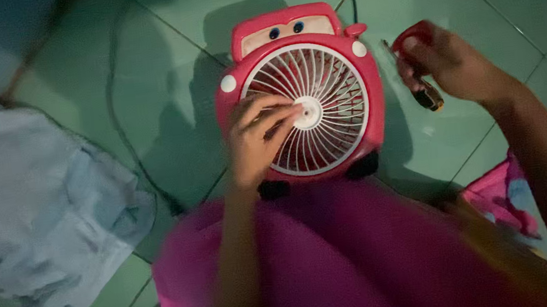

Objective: The person reassembles a pink car-shaped electric fan by hand, using a screwdriver to secure the fan blade and then attaching the front grille and center cap.

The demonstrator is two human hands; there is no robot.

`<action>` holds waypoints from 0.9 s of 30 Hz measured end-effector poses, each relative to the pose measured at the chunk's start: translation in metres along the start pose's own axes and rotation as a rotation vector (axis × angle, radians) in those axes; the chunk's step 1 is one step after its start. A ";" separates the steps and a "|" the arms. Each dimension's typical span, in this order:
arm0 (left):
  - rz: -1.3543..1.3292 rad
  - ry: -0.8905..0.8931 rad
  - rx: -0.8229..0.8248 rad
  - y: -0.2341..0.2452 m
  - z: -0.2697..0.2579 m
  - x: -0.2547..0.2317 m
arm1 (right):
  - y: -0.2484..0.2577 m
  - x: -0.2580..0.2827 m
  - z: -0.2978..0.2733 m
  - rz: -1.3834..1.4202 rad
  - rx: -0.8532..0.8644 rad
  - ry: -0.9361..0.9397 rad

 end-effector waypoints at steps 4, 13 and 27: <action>-0.086 0.076 -0.029 0.013 -0.004 0.009 | -0.031 0.055 -0.010 0.147 0.149 0.128; 0.061 0.006 0.015 0.002 -0.007 0.001 | -0.073 0.091 -0.010 0.200 0.346 0.232; 0.043 -0.084 0.051 -0.008 -0.009 0.005 | -0.091 0.094 -0.012 -0.090 0.240 0.508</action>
Point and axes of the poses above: each hand's wrist, its own z-axis towards the middle knuckle, its own y-axis out of the back of the hand, x = y × z, the point moved 8 cm from there along z, towards the middle knuckle, and after that the axes turned 5 degrees about y, right-handed, at the moved point
